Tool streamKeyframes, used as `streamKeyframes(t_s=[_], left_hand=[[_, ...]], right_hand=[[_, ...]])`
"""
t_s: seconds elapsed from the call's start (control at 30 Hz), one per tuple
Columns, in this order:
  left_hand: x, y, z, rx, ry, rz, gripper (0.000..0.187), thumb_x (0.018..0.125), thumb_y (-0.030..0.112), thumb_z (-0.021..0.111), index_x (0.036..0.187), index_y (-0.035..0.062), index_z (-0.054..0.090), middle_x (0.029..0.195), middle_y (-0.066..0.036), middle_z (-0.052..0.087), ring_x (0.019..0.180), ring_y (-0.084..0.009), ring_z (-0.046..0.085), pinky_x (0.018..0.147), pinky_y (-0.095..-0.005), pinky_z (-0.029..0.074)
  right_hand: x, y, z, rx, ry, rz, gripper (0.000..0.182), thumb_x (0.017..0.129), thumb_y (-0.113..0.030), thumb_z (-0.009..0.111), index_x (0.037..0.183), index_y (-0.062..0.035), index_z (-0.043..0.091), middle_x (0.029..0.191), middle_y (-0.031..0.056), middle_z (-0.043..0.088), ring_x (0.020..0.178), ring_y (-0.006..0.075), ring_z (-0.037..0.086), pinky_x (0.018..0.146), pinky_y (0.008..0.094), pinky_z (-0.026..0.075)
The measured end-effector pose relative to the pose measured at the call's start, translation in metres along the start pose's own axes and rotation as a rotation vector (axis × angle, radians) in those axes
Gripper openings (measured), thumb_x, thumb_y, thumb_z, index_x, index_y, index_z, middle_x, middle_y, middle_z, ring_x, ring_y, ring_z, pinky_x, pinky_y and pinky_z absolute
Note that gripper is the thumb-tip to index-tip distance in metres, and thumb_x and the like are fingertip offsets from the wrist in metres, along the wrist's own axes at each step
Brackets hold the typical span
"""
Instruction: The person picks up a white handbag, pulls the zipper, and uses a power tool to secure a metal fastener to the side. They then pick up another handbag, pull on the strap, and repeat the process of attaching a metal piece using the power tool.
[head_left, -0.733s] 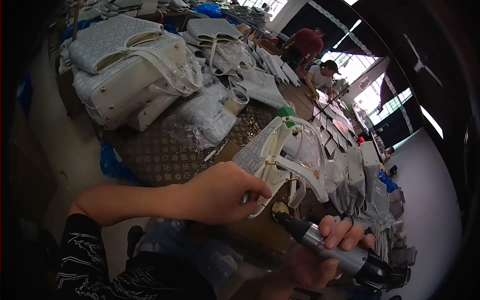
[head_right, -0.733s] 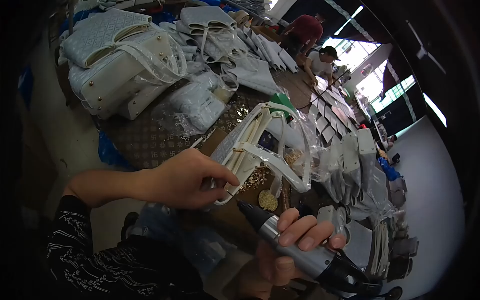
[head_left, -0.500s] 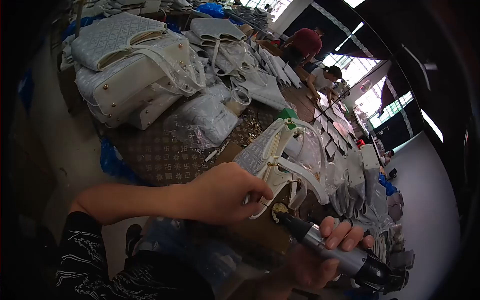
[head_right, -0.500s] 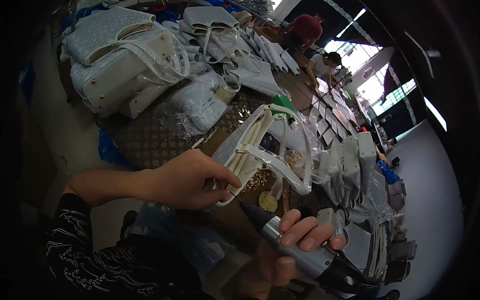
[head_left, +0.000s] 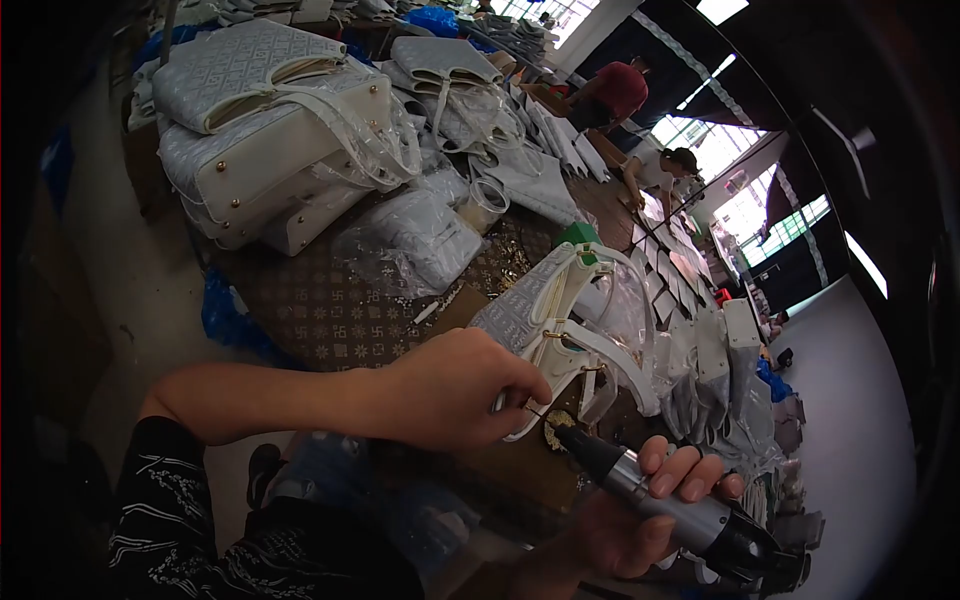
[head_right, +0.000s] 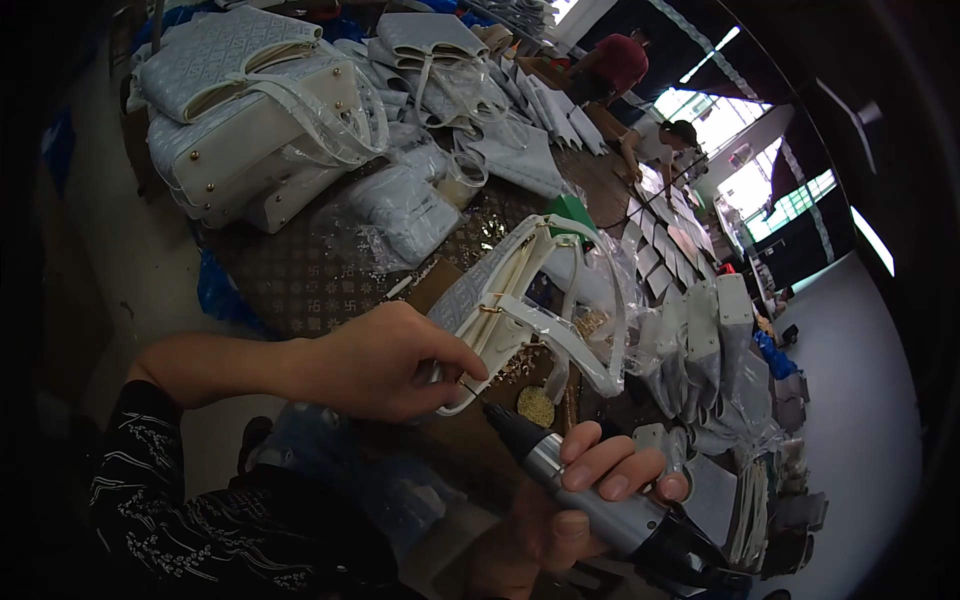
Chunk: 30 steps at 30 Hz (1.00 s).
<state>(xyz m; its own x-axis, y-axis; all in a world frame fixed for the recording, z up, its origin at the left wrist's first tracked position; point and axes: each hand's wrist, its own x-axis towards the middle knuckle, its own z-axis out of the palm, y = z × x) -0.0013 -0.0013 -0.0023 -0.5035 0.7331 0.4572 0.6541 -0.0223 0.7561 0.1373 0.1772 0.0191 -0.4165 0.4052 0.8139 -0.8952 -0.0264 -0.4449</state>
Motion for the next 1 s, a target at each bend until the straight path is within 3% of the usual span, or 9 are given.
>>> streamKeyframes(t_s=[0.47,0.53,0.77,0.83,0.87,0.93,1.0], left_hand=[[0.000,-0.003,0.003,-0.015,0.038,0.037,0.025,0.087,0.011,0.077,0.112,0.0058,0.079,0.080,-0.007,0.076,0.066,-0.0197,0.073,0.065,-0.0315,0.059],[0.000,-0.001,0.003,-0.049,0.041,-0.009,0.022,0.085,0.014,0.073,0.104,0.0053,0.078,0.079,-0.009,0.075,0.075,-0.0315,0.074,0.072,-0.0407,0.059],[-0.002,-0.002,0.003,-0.077,0.064,-0.016,0.020,0.085,0.014,0.073,0.103,0.0054,0.078,0.079,-0.009,0.075,0.075,-0.0313,0.074,0.073,-0.0410,0.059],[-0.002,-0.006,0.004,-0.035,0.067,0.032,0.025,0.087,0.012,0.078,0.111,0.0065,0.079,0.080,-0.007,0.076,0.065,-0.0205,0.072,0.065,-0.0320,0.059],[-0.002,-0.005,0.004,-0.036,0.069,0.032,0.025,0.087,0.012,0.078,0.111,0.0065,0.079,0.080,-0.007,0.076,0.065,-0.0205,0.072,0.065,-0.0320,0.059],[-0.002,-0.003,0.005,-0.067,0.069,0.000,0.019,0.085,0.014,0.073,0.102,0.0055,0.078,0.079,-0.009,0.075,0.074,-0.0306,0.075,0.073,-0.0408,0.059],[-0.002,-0.001,0.005,-0.071,0.069,-0.006,0.019,0.085,0.014,0.073,0.101,0.0055,0.078,0.079,-0.009,0.075,0.075,-0.0308,0.075,0.073,-0.0409,0.059]], right_hand=[[-0.004,-0.007,0.016,-0.030,-0.017,-0.010,0.075,0.077,-0.005,0.093,0.132,-0.0161,0.043,0.101,0.0008,0.053,0.082,0.0193,0.063,0.079,0.0425,0.048],[-0.006,-0.013,0.018,-0.081,-0.031,0.034,0.075,0.076,-0.005,0.093,0.131,-0.0161,0.044,0.101,0.0011,0.053,0.081,0.0197,0.063,0.079,0.0428,0.049],[-0.009,-0.021,0.036,-0.198,0.022,0.082,0.074,0.075,-0.005,0.093,0.128,-0.0163,0.043,0.100,0.0016,0.052,0.081,0.0196,0.063,0.079,0.0423,0.049],[-0.012,-0.018,0.025,-0.201,0.023,0.066,0.072,0.077,-0.007,0.092,0.128,-0.0161,0.043,0.101,0.0016,0.051,0.082,0.0189,0.062,0.080,0.0415,0.048],[-0.014,-0.017,0.019,-0.203,0.024,0.057,0.071,0.077,-0.007,0.091,0.128,-0.0160,0.043,0.102,0.0015,0.050,0.083,0.0185,0.061,0.080,0.0411,0.048],[-0.016,-0.016,0.011,-0.207,0.027,0.040,0.069,0.079,-0.009,0.090,0.128,-0.0158,0.042,0.102,0.0015,0.049,0.084,0.0177,0.060,0.081,0.0403,0.047],[-0.013,-0.013,0.013,-0.206,0.028,0.023,0.069,0.080,-0.010,0.090,0.129,-0.0157,0.042,0.103,0.0016,0.048,0.084,0.0176,0.060,0.082,0.0404,0.047]])
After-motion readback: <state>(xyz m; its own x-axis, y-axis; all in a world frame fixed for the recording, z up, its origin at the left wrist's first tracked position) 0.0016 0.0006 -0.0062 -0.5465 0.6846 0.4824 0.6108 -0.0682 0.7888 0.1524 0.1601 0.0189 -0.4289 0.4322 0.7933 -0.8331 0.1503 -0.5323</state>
